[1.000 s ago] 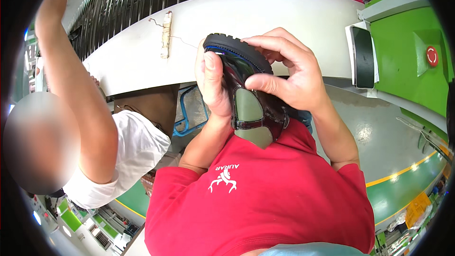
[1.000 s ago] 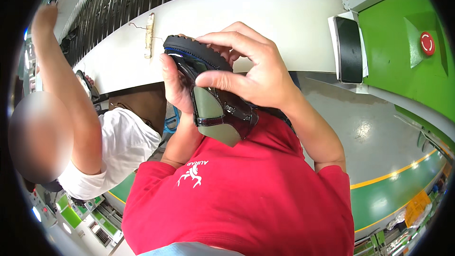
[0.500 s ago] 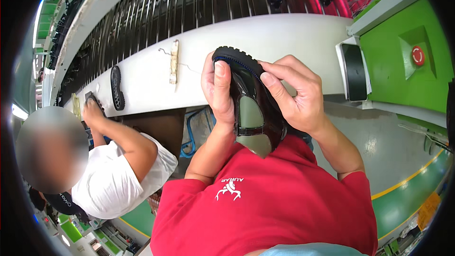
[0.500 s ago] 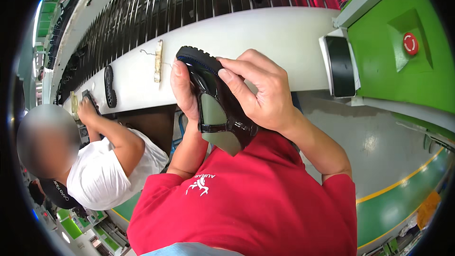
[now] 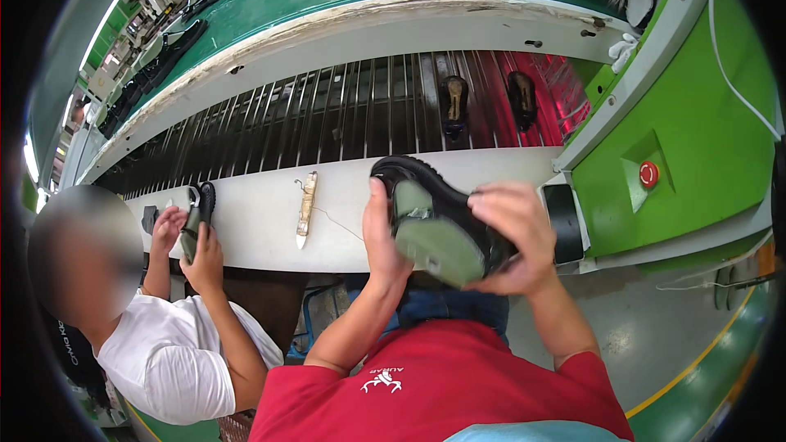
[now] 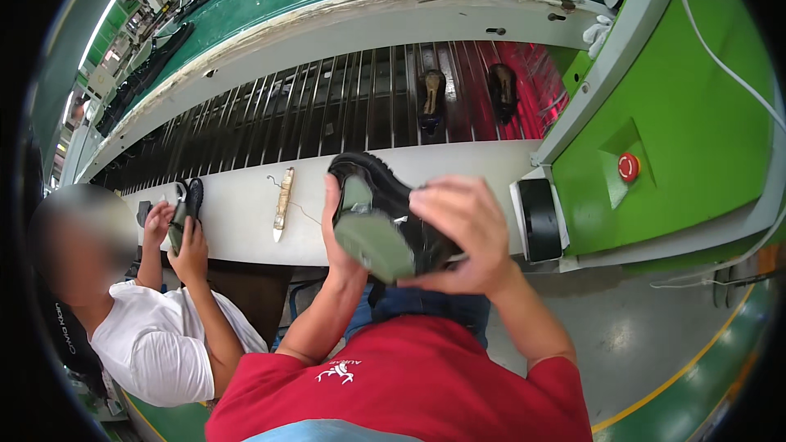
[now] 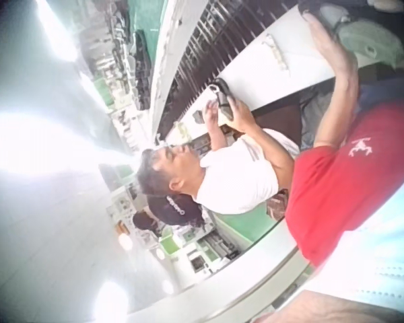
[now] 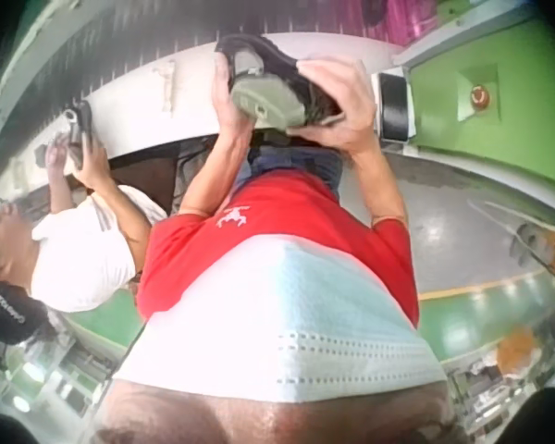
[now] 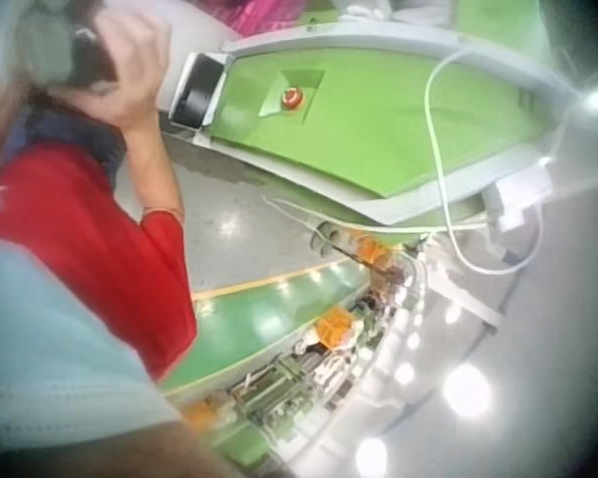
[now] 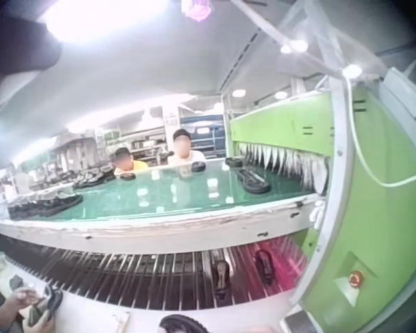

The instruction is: Inspecting and assembling shoe components on a production line.

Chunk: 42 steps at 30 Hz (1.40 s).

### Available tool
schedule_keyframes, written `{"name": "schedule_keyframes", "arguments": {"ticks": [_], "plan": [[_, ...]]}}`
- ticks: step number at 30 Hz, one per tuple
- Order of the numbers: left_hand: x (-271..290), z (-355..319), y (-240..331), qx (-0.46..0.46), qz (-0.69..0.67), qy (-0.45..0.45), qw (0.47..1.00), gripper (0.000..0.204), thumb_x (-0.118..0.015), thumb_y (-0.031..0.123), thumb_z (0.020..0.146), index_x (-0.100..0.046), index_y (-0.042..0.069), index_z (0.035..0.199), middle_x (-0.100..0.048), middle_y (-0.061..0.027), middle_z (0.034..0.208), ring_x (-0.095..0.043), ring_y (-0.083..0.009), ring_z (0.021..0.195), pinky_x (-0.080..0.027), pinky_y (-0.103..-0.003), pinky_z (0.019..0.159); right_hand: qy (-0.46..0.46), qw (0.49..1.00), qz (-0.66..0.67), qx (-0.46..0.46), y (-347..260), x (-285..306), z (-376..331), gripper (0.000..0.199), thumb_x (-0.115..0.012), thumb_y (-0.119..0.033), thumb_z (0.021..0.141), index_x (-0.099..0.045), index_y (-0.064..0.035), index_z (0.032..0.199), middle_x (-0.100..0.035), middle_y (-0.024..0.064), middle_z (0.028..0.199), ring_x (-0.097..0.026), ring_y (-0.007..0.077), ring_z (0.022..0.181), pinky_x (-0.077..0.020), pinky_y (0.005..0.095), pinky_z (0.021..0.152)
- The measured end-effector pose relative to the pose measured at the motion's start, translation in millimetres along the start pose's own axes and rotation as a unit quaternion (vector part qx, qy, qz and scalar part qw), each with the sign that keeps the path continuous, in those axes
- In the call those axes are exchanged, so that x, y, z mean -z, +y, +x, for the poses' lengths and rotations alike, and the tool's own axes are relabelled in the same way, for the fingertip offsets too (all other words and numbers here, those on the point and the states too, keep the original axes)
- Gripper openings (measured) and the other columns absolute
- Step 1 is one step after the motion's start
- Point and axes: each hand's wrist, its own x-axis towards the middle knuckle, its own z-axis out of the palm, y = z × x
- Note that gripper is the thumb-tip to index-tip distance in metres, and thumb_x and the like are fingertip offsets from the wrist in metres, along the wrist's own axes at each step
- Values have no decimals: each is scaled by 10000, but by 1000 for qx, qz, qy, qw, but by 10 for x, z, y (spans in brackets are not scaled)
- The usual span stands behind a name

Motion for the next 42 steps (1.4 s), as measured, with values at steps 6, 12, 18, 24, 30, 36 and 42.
{"name": "schedule_keyframes", "arguments": {"ticks": [6, 12, 18, 24, 30, 36, 42], "plan": [[189, -61, 52, -220, 236, -120, 939, 719, -776, 432, 981, -483, 27, 1499, -583, -124, 1471, -550, -252, 1401, -481, -464, 1119, -188, 966, -75, -161, 252, 223, 435, 548, -938, -387, 793, -730, -19, 1142, -721, 133, 1030, -726, 306, 913, -576, 375, 819], [-130, 200, 675, -355, 539, -252, 721, 697, -1002, 303, 727, -692, 29, 1287, -725, -176, 1060, -740, -366, 979, -591, -426, 863, -121, 970, 13, -209, 442, -64, 398, 615, -908, -338, 837, -680, -84, 1348, -722, 88, 1091, -717, 221, 974, -562, 353, 825], [-54, 317, 906, -304, 609, -255, 687, 677, -898, 392, 877, -637, -30, 1338, -748, -253, 1126, -750, -429, 1029, -592, -453, 853, 19, 869, 326, -371, 817, -594, -34, 704, -332, -589, 1159, -625, 8, 1393, -710, 79, 1165, -650, 152, 1085, -522, 333, 952], [-197, 393, 1077, -170, 677, -304, 648, 583, -730, 394, 1041, -582, -38, 1403, -773, -228, 912, -790, -380, 858, -597, -403, 761, 32, 854, 348, -386, 892, -777, -6, 794, -224, -681, 1138, -658, -26, 1253, -725, 67, 1137, -676, 156, 1051, -524, 318, 987], [-360, 462, 1073, -145, 708, -318, 613, 586, -692, 422, 1065, -583, -61, 1378, -754, -231, 843, -786, -383, 829, -582, -410, 713, 45, 813, 436, -383, 952, -805, -17, 774, -280, -700, 1120, -651, -28, 1214, -725, 73, 1095, -688, 162, 1015, -546, 317, 954], [-388, 605, 1047, -144, 692, -348, 616, 560, -672, 402, 1081, -581, -73, 1363, -742, -226, 821, -761, -360, 749, -559, -405, 669, 185, 702, 525, -444, 866, -822, 76, 569, -455, -496, 1109, -743, -13, 1021, -757, 71, 932, -708, 151, 854, -568, 310, 832], [-436, 661, 1043, -144, 704, -371, 588, 545, -668, 383, 1088, -568, -79, 1359, -732, -225, 812, -760, -347, 740, -552, -396, 652, 175, 772, 464, -398, 906, -835, 28, 503, -454, -425, 1129, -694, 0, 1012, -719, 39, 963, -644, 115, 909, -523, 298, 897]]}}
